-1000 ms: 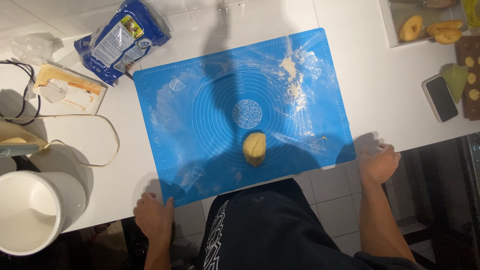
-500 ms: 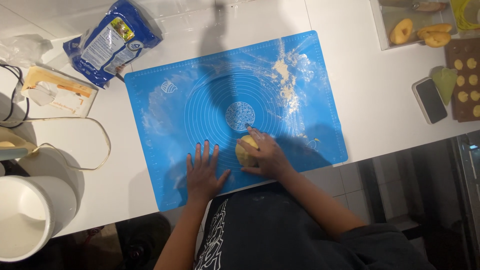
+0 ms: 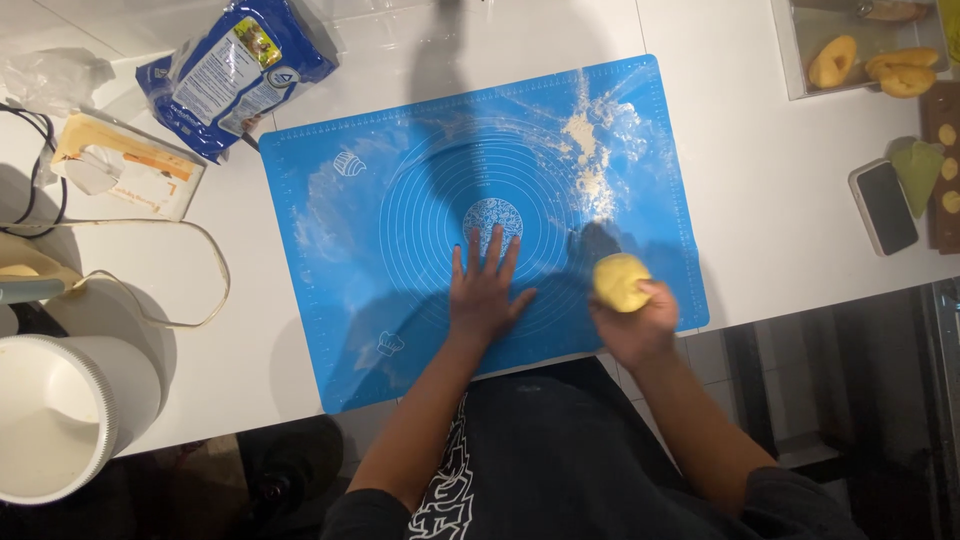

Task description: Kneading and rolling a small piece of dough on a silicone mat

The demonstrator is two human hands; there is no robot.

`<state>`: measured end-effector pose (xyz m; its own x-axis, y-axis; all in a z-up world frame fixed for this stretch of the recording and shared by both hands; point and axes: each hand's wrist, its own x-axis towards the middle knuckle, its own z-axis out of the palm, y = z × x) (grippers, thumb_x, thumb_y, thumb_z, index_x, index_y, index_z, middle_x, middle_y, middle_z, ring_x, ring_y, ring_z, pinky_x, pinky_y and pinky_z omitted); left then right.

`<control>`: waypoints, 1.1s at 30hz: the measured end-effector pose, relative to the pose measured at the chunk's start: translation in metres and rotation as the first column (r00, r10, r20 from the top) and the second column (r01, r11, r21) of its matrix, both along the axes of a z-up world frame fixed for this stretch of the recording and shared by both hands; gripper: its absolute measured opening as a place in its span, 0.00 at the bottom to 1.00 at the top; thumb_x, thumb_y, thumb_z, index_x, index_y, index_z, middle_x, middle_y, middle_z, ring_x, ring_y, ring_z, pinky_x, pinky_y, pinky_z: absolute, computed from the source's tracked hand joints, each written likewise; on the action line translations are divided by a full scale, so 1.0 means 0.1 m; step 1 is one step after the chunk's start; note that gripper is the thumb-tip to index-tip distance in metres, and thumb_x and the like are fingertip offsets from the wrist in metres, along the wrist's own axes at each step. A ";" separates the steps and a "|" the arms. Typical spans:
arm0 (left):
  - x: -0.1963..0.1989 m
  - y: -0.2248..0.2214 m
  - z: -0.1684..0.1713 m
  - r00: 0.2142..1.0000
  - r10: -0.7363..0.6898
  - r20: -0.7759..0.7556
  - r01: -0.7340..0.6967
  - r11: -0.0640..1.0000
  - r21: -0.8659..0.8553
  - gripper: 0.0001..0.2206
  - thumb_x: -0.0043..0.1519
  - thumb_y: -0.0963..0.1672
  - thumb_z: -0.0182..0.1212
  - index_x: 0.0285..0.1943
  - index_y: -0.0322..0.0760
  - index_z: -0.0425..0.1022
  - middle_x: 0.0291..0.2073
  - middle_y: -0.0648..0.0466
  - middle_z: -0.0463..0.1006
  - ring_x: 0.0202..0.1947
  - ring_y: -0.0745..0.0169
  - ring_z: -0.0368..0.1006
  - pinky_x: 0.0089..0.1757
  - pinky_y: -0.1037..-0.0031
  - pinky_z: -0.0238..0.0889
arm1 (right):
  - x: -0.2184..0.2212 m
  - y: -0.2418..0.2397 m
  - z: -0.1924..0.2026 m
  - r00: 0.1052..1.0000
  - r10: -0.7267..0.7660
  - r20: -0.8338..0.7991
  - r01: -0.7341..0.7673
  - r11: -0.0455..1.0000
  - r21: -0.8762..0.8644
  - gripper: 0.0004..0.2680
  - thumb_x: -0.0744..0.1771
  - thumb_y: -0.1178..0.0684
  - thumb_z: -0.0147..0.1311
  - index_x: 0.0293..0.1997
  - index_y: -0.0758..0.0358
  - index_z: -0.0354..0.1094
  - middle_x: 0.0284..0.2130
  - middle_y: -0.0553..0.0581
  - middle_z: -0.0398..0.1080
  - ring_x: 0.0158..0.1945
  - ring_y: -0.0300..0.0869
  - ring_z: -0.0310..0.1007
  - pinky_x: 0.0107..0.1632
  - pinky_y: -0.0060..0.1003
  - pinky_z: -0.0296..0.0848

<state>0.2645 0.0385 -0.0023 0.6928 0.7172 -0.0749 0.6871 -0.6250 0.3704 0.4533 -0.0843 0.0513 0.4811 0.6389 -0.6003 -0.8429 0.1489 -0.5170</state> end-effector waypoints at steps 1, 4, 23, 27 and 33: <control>0.08 -0.07 -0.04 0.999 -0.046 -0.025 0.048 0.996 0.072 0.40 0.61 0.63 0.51 0.81 0.54 0.51 0.80 0.46 0.44 0.78 0.27 0.36 0.67 0.35 0.37 | 0.14 -0.05 0.16 0.991 -0.062 -0.115 0.062 0.998 -0.002 0.17 0.55 0.52 0.51 0.46 0.57 0.68 0.44 0.58 0.76 0.43 0.51 0.77 0.49 0.48 0.70; 0.31 -0.36 -0.26 0.995 -0.086 0.045 0.079 0.986 0.145 0.40 0.59 0.65 0.51 0.80 0.58 0.50 0.80 0.49 0.45 0.78 0.29 0.37 0.67 0.36 0.37 | 0.47 -0.14 0.57 0.980 -0.163 -0.117 0.169 0.985 0.043 0.22 0.51 0.48 0.54 0.45 0.62 0.65 0.44 0.65 0.71 0.37 0.53 0.70 0.38 0.44 0.66; 1.68 -0.29 -0.22 0.967 0.215 0.136 -0.241 0.944 0.223 0.46 0.65 0.65 0.40 0.76 0.21 0.53 0.75 0.30 0.52 0.76 0.30 0.47 0.67 0.45 0.49 | 2.00 -0.51 0.60 0.987 -0.136 -0.082 0.139 0.990 0.033 0.22 0.53 0.52 0.58 0.50 0.64 0.63 0.51 0.70 0.67 0.43 0.55 0.67 0.45 0.40 0.69; 2.17 -0.35 -0.29 0.931 0.234 0.280 -0.334 0.853 0.400 0.46 0.64 0.66 0.33 0.74 0.24 0.59 0.72 0.30 0.60 0.73 0.33 0.57 0.66 0.48 0.48 | 2.08 -0.54 0.47 0.997 -0.048 0.060 0.040 0.991 0.128 0.21 0.54 0.48 0.52 0.49 0.63 0.68 0.47 0.64 0.72 0.42 0.56 0.72 0.44 0.48 0.66; 2.32 -0.25 -0.44 0.935 0.047 0.351 -0.212 0.869 0.448 0.40 0.66 0.64 0.28 0.73 0.34 0.64 0.73 0.39 0.62 0.74 0.42 0.58 0.67 0.52 0.50 | 2.13 -0.39 0.26 0.887 0.099 0.451 -0.137 0.989 0.053 0.22 0.58 0.55 0.47 0.59 0.54 0.57 0.49 0.56 0.65 0.51 0.47 0.69 0.52 0.43 0.66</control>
